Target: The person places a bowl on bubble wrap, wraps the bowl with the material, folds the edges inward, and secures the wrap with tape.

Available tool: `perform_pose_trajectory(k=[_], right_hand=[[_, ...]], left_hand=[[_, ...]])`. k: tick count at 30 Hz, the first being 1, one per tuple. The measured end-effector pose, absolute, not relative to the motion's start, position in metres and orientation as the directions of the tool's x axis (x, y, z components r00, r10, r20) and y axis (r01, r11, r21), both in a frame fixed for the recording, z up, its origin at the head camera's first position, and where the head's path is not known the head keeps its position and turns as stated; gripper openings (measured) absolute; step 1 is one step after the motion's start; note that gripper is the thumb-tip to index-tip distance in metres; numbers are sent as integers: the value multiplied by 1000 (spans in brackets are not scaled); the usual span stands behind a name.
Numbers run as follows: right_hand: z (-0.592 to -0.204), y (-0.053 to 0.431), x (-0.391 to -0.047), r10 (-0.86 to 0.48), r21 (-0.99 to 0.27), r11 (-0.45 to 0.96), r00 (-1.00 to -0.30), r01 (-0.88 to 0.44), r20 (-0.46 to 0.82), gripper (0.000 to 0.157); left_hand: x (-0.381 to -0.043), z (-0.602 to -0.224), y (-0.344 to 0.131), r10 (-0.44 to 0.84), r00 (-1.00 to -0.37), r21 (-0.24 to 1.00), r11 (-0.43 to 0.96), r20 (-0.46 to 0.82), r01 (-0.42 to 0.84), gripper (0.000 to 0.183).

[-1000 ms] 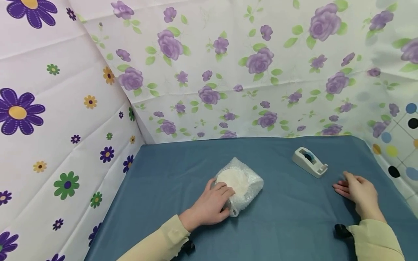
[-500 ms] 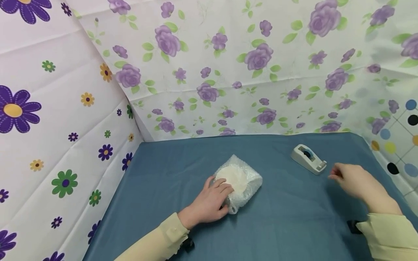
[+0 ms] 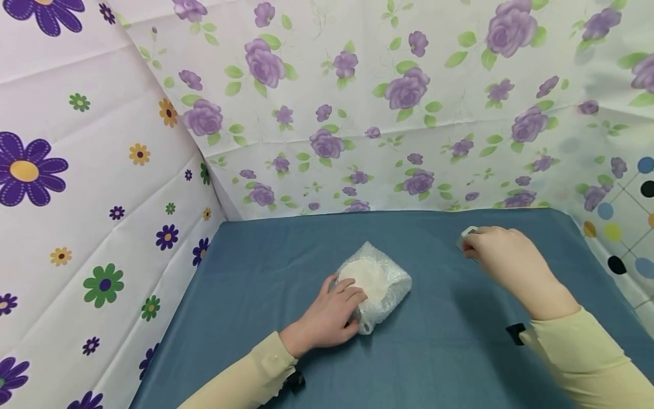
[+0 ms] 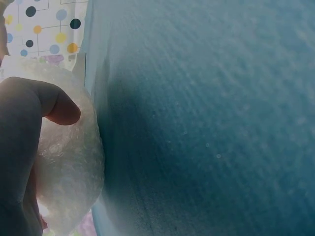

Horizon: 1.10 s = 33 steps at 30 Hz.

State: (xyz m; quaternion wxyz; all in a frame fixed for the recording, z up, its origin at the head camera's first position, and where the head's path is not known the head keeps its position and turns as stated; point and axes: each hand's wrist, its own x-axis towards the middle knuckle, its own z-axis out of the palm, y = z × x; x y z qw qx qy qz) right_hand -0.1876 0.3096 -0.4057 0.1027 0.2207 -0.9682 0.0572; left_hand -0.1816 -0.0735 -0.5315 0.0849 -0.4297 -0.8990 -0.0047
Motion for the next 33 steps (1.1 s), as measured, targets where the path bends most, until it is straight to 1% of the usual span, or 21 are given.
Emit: perform_pose_trajectory(k=[2, 5, 10, 12, 17, 21, 25, 29, 33], right_hand=[[-406, 297, -190, -420, -106, 883, -870, -457, 258, 12], [-409, 278, -195, -401, -208, 864, -878, -458, 263, 9], [-421, 241, -202, -359, -397, 813, -904, -426, 233, 6], [-429, 225, -205, -336, -482, 782, -919, -395, 207, 8], [-451, 188, -212, -287, -632, 717, -951, -295, 117, 17], [-469, 168, -220, -297, -666, 705, -954, -245, 37, 20], [-481, 154, -225, -318, -648, 724, -948, -235, -12, 17], [-484, 146, -227, -329, -636, 734, -944, -239, -25, 13], [-482, 145, -227, -375, -676, 689, -927, -263, -22, 12]], left_hand=[[-182, -531, -73, 772, -616, -63, 630, 158, 774, 42], [-182, -531, -73, 773, -615, -61, 629, 157, 775, 41], [-183, -530, -72, 773, -617, -68, 630, 146, 774, 37], [-183, -530, -72, 771, -620, -74, 633, 144, 770, 36], [-183, -532, -73, 769, -620, -97, 637, 155, 765, 34], [-183, -535, -73, 771, -610, -122, 633, 183, 764, 32], [-183, -538, -72, 777, -589, -150, 624, 221, 767, 28], [-182, -539, -73, 781, -573, -171, 618, 250, 767, 25], [-184, -541, -74, 784, -564, -178, 613, 259, 770, 26]])
